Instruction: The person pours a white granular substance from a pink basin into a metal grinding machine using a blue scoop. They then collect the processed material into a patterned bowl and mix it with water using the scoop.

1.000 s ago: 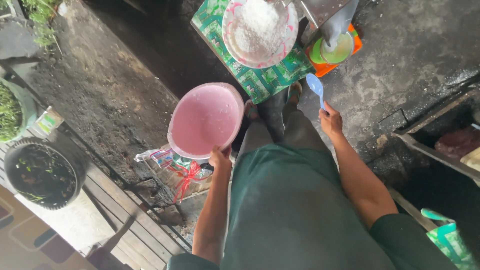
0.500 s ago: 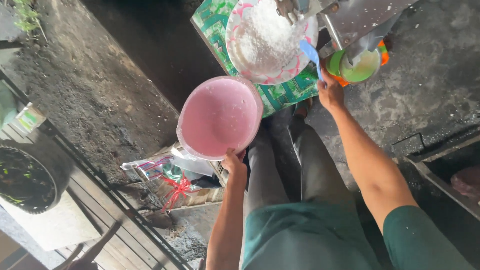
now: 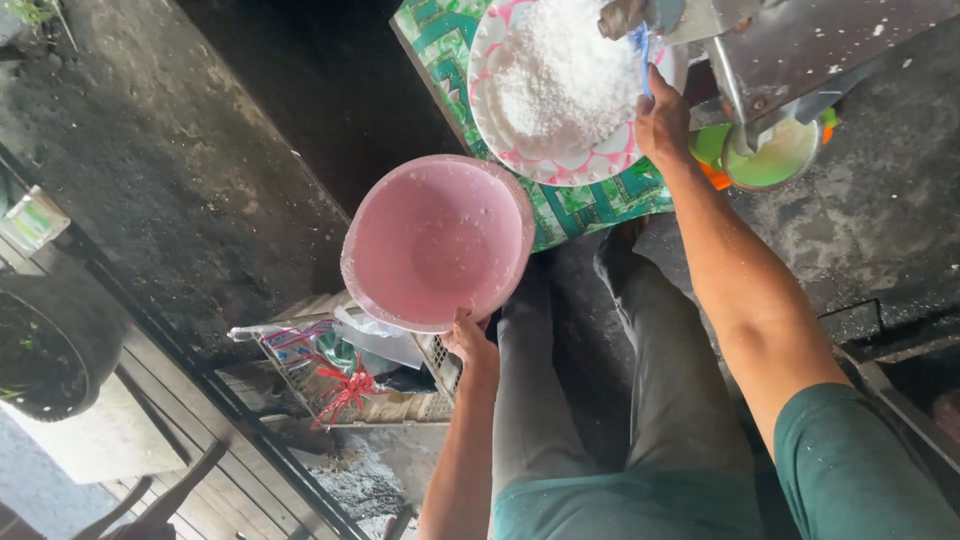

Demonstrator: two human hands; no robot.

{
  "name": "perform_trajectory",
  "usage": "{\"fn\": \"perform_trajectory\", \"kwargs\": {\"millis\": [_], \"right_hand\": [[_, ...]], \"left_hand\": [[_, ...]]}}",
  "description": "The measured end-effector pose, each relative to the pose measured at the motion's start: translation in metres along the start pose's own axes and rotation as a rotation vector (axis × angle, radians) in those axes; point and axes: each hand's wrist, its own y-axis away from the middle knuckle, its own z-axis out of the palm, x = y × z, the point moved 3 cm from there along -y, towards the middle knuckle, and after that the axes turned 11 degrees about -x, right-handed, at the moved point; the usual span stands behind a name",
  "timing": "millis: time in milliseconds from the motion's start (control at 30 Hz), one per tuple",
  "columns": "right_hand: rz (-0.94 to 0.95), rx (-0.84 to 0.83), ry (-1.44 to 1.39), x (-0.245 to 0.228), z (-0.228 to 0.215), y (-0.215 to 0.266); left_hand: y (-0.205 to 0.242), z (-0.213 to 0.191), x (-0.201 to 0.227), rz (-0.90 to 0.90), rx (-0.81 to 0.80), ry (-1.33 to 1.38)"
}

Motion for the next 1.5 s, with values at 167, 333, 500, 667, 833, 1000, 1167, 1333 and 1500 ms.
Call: {"fn": "perform_trajectory", "kwargs": {"millis": [167,333,500,667,833,1000,1167,1333,1500], "right_hand": [[-0.330,-0.068,0.144,-0.020,0.023,0.009],[-0.362,-0.164,0.552,-0.086,0.025,0.056],[-0.529,-0.113,0.919,-0.044,0.026,0.064],[-0.581,0.026,0.985,-0.021,-0.017,0.101],[-0.302,-0.142,0.780,-0.045,-0.044,0.125],[-0.120,-0.232,0.758,-0.056,-0.005,0.117],[-0.024,-0.337,0.800,-0.015,0.047,0.069],[-0.251,-0.029,0.728,-0.025,0.014,0.092],[0.132,0.156,-0.185,0.016,-0.011,0.095]], "left_hand": [[0.004,0.010,-0.004,-0.039,0.003,0.023],[0.020,0.014,0.005,-0.038,0.002,0.039],[-0.014,-0.001,-0.017,0.064,-0.105,0.070],[-0.034,-0.005,-0.027,0.072,-0.152,0.082],[-0.049,-0.008,-0.035,0.065,-0.154,0.099],[-0.048,-0.006,-0.026,0.081,-0.168,0.059],[-0.057,-0.004,-0.024,0.187,-0.184,0.031],[-0.099,-0.019,-0.032,0.261,-0.204,-0.024],[-0.104,-0.003,0.002,0.301,-0.210,-0.025]]}}
